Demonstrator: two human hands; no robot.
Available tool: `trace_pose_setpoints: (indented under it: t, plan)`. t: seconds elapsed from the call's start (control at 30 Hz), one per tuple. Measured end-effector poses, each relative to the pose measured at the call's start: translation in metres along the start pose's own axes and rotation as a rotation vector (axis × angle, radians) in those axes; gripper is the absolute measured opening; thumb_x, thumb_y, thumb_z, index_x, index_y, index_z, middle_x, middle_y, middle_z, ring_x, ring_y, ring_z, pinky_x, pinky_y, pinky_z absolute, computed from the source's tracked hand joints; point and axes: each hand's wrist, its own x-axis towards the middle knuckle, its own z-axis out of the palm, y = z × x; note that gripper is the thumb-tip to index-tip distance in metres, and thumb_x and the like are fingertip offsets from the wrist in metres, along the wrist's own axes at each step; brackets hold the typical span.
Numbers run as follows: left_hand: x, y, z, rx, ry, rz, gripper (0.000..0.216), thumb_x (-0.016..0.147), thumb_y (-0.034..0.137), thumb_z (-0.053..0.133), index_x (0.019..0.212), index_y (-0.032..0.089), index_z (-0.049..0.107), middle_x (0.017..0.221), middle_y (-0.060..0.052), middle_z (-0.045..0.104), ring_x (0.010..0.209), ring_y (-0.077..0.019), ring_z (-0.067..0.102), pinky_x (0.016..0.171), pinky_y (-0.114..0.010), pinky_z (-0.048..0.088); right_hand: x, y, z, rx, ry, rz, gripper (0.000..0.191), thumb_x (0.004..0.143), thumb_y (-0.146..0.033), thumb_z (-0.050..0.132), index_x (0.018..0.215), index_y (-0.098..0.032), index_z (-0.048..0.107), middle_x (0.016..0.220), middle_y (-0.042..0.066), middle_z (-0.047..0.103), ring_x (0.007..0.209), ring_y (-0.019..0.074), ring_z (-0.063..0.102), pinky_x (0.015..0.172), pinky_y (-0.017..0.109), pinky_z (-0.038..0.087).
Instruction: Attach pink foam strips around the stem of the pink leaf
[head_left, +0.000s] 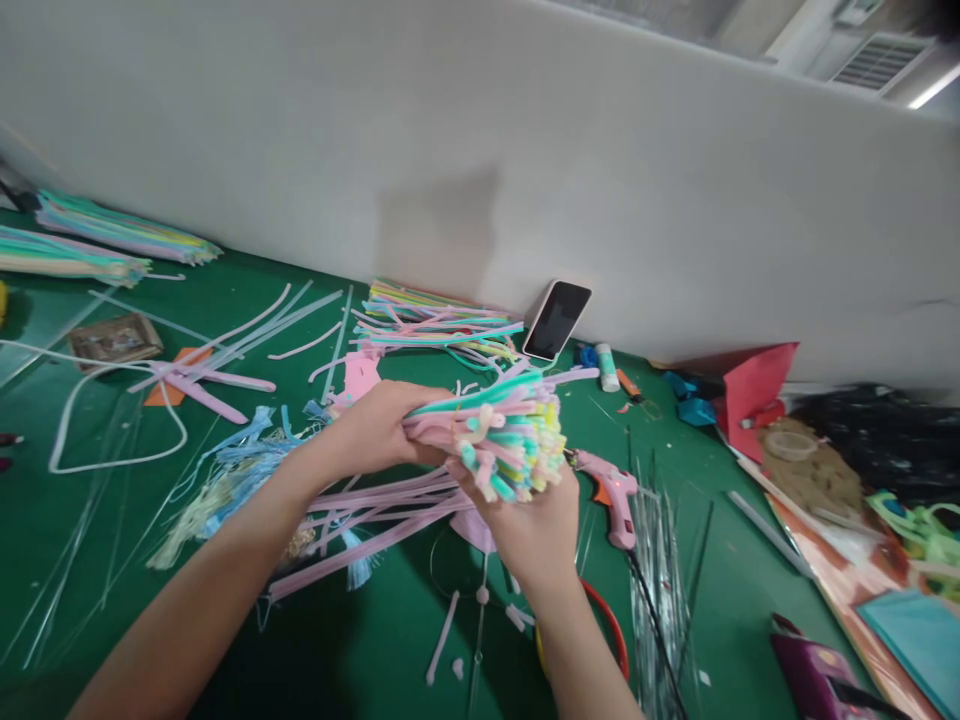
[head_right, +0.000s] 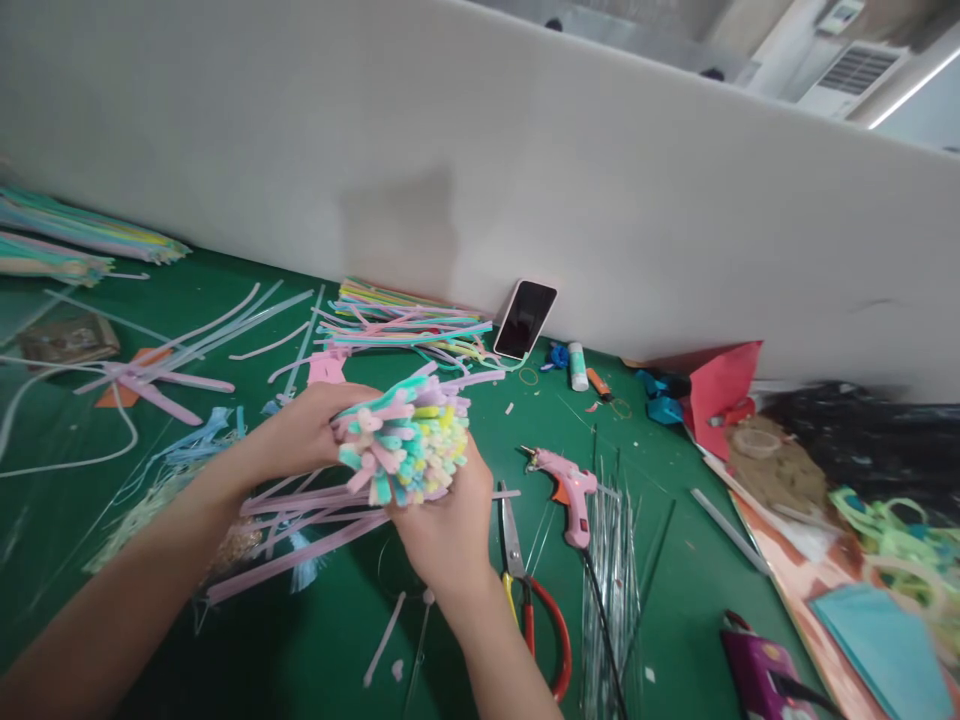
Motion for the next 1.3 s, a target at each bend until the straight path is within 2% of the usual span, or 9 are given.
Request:
trace_pose_setpoints:
  t: [0.23,0.4,0.57,0.67,0.8,1.0,1.07,1.13,1.3]
  plan:
    - [0.000,-0.003,-0.001,-0.078,-0.036,-0.029,0.029,0.073,0.035,0.067,0.063,0.015,0.048,0.062,0.008,0.050,0.060,-0.0084,0.041,0.055,-0.018,0.031,-0.001,-0.003,0.003,-0.064,0.075,-0.063,0.014,0.069,-0.018,0.071,0.083,-0.020,0.068,0.082,0.004,0.072,0.077,0.0213,0.068,0.068,0.032,0.054]
    - [0.000,-0.001,-0.002,-0.043,-0.035,-0.028,0.025,0.072,0.035,0.065,0.065,0.016,0.050,0.065,0.007,0.053,0.062,-0.0098,0.044,0.055,-0.019,0.033,-0.002,-0.001,0.004,-0.060,0.110,-0.087,0.013,0.069,-0.019,0.071,0.081,-0.020,0.066,0.079,0.003,0.070,0.074,0.0213,0.067,0.065,0.032,0.054]
    - [-0.001,-0.003,-0.003,-0.033,-0.017,0.032,0.018,0.077,0.029,0.056,0.065,0.016,0.050,0.067,0.004,0.057,0.062,-0.0117,0.048,0.057,-0.020,0.036,-0.004,0.000,0.008,0.015,0.044,-0.064,0.025,0.066,-0.014,0.069,0.090,-0.021,0.066,0.090,0.006,0.071,0.081,0.0236,0.068,0.073,0.038,0.056]
    - [-0.001,-0.005,-0.003,-0.020,-0.010,0.059,0.015,0.076,0.025,0.053,0.065,0.016,0.049,0.067,0.003,0.057,0.063,-0.0122,0.049,0.058,-0.021,0.037,0.000,0.002,0.012,0.004,-0.008,-0.108,0.034,0.065,-0.018,0.073,0.099,-0.022,0.066,0.097,0.008,0.070,0.091,0.0263,0.067,0.076,0.040,0.057]
    - [-0.002,-0.005,0.000,-0.006,-0.015,0.039,0.014,0.075,0.024,0.051,0.064,0.016,0.050,0.066,0.001,0.057,0.063,-0.0131,0.050,0.059,-0.022,0.039,0.007,0.003,0.013,-0.029,-0.034,-0.141,0.042,0.066,-0.024,0.074,0.107,-0.025,0.063,0.097,0.005,0.069,0.094,0.0256,0.067,0.077,0.041,0.058]
    - [-0.001,-0.008,0.003,-0.007,-0.005,0.063,0.013,0.076,0.022,0.052,0.065,0.015,0.053,0.070,0.001,0.061,0.066,-0.0129,0.052,0.061,-0.021,0.040,0.008,0.004,0.014,-0.045,-0.037,-0.180,0.018,0.066,-0.023,0.073,0.082,-0.025,0.067,0.096,0.006,0.067,0.092,0.0272,0.066,0.074,0.040,0.059]
    - [-0.001,-0.007,0.001,-0.020,-0.012,0.065,0.012,0.075,0.021,0.052,0.065,0.015,0.054,0.071,0.002,0.061,0.066,-0.0124,0.052,0.061,-0.021,0.040,0.008,0.002,0.014,-0.042,-0.037,-0.180,0.016,0.066,-0.023,0.074,0.080,-0.025,0.066,0.095,0.007,0.066,0.089,0.0276,0.066,0.071,0.040,0.058]
    - [-0.002,-0.005,-0.001,-0.042,-0.026,0.052,0.012,0.075,0.020,0.050,0.065,0.015,0.054,0.071,0.002,0.061,0.066,-0.0125,0.051,0.061,-0.020,0.040,0.007,-0.004,0.011,-0.022,-0.038,-0.158,0.022,0.065,-0.027,0.076,0.084,-0.025,0.066,0.097,0.007,0.064,0.089,0.0274,0.065,0.070,0.040,0.058]
    - [-0.004,-0.002,-0.007,-0.091,-0.027,0.013,0.010,0.072,0.016,0.046,0.068,0.014,0.055,0.071,0.002,0.061,0.069,-0.0137,0.051,0.062,-0.021,0.041,0.007,-0.024,-0.005,0.100,-0.049,-0.091,0.055,0.063,-0.046,0.080,0.109,-0.024,0.061,0.105,0.007,0.059,0.093,0.0254,0.061,0.078,0.040,0.056]
